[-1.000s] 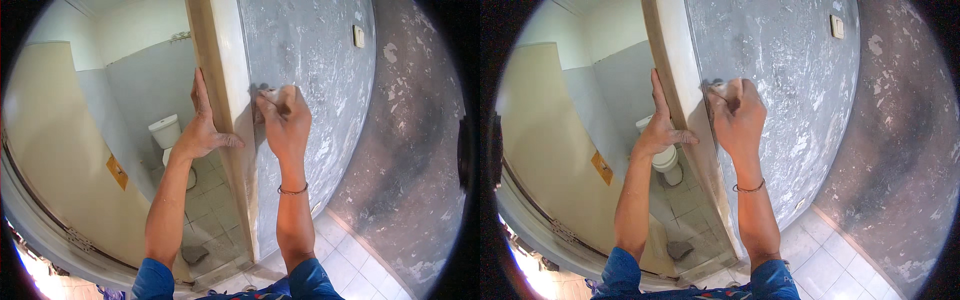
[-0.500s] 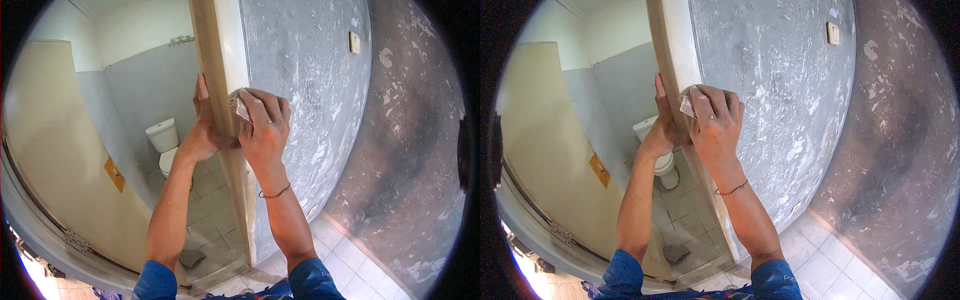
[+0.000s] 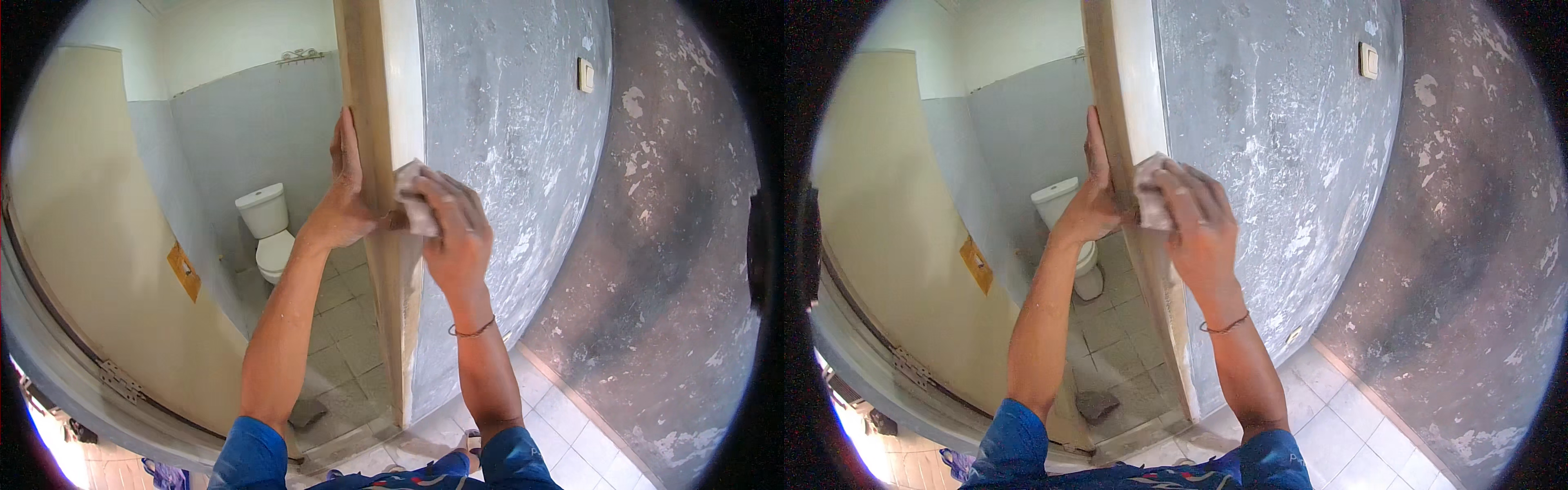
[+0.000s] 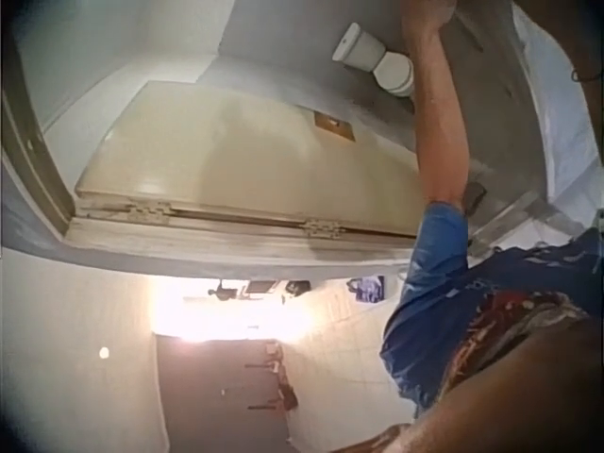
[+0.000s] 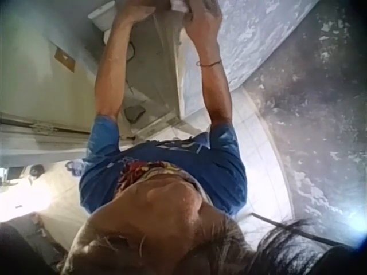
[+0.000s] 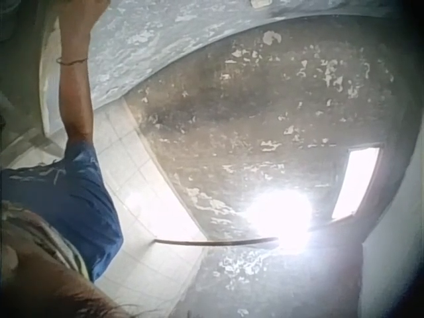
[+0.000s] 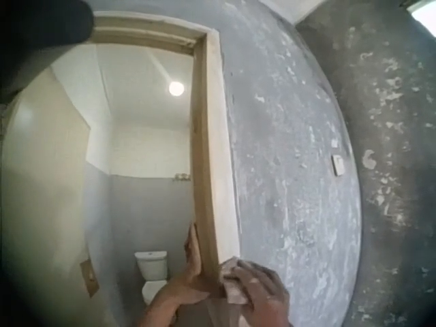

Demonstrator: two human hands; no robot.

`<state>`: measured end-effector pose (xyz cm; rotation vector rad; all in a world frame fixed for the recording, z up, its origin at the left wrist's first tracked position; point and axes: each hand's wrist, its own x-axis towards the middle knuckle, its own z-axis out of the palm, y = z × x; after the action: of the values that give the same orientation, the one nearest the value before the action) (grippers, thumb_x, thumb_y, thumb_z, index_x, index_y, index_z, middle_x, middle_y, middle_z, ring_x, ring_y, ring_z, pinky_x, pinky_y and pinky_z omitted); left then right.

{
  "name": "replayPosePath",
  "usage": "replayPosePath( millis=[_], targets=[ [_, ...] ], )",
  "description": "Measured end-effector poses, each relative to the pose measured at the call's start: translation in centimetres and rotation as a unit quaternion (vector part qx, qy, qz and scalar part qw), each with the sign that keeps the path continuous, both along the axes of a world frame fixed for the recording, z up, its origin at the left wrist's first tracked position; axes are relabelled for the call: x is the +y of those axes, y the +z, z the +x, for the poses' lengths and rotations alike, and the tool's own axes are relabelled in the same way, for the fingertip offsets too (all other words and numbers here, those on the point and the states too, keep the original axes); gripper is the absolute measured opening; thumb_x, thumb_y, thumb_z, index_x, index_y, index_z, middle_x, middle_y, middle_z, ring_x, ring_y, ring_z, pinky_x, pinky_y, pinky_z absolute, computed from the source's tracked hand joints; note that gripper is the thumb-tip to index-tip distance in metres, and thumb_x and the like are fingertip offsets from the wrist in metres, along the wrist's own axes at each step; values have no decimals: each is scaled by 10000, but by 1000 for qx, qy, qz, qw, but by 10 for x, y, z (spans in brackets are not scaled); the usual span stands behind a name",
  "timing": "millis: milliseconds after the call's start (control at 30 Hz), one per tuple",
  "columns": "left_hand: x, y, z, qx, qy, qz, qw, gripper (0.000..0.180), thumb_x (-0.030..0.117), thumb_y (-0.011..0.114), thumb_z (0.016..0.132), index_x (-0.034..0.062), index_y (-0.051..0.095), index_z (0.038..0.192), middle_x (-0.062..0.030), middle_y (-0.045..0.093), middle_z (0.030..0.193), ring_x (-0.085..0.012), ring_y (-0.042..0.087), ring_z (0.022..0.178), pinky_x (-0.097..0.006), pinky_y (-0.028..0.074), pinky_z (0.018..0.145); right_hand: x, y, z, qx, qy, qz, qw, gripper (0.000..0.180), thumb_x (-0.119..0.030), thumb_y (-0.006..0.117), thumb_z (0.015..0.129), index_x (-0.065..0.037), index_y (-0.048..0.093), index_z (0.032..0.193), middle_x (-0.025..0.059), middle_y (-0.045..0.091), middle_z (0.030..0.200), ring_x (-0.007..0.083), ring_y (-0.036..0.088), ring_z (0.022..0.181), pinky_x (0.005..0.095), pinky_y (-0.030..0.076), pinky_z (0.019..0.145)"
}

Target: Sanding the wooden frame of a bathroom door using a piece of sandpaper.

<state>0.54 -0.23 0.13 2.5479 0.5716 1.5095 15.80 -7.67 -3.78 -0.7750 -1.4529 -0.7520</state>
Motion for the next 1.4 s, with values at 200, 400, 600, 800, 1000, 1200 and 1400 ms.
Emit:
replayPosePath(
  millis=[200, 400, 600, 800, 1000, 1200, 1400],
  targets=[
    [0, -1, 0, 5, 47, 11, 999, 1681, 349, 957, 320, 161, -292, 1429, -196, -47, 1546, -367, 36, 1430, -484, 127, 1174, -18, 5, 19, 262, 241, -135, 925, 367, -122, 692, 846, 24, 482, 1110, 129, 620, 970, 188, 616, 940, 316, 510, 777],
    [-3, -1, 1, 8, 25, -27, 999, 1609, 276, 953, 392, 125, -255, 1444, -199, -124, 1540, -368, -31, 1436, -472, 139, 1173, -1, 31, -2, 232, 256, -112, 932, 399, -149, 720, 824, 13, 510, 1122, 151, 624, 970, 228, 625, 872, 322, 506, 765],
    [1, -4, -1, 15, 8, -13, 1000, 1505, 176, 917, 478, 162, -223, 1461, -110, -226, 1543, -313, -61, 1442, -449, 150, 1181, 14, 36, -13, 157, 36, -50, 986, 386, -79, 680, 808, 4, 550, 1162, 175, 591, 1085, 313, 568, 990, 395, 450, 834],
    [-4, -3, 1, 11, 25, 9, 1000, 1487, 139, 903, 489, 149, -223, 1460, -133, -173, 1555, -319, -39, 1444, -455, 145, 1180, 22, 22, -23, 60, -58, 62, 995, 469, -143, 627, 858, 16, 503, 1281, 192, 525, 1214, 340, 488, 1084, 466, 365, 927],
    [4, -4, -4, 10, -4, -23, 1000, 1543, 271, 921, 453, 100, -248, 1446, -170, -101, 1556, -339, -75, 1442, -452, 124, 1173, 6, 21, -29, 34, -43, 11, 998, 649, -244, 745, 742, -10, 504, 1298, 167, 528, 1231, 349, 485, 1088, 451, 398, 921],
    [-2, 0, 0, 14, 32, -21, 999, 1560, 273, 925, 443, 125, -263, 1443, -197, -109, 1551, -353, -78, 1443, -477, 118, 1166, 4, 19, -27, 81, -28, 17, 996, 468, -56, 713, 742, -26, 578, 1189, 141, 617, 1085, 318, 599, 935, 379, 508, 769],
    [6, -6, -2, -4, -8, -12, 1000, 1613, 418, 935, 404, 118, -261, 1443, -204, -118, 1550, -366, -76, 1440, -485, 107, 1159, 6, 20, -12, 180, 61, 7, 982, 237, -80, 661, 843, -7, 616, 1063, 121, 650, 878, 286, 644, 728, 333, 516, 655]
  ],
)
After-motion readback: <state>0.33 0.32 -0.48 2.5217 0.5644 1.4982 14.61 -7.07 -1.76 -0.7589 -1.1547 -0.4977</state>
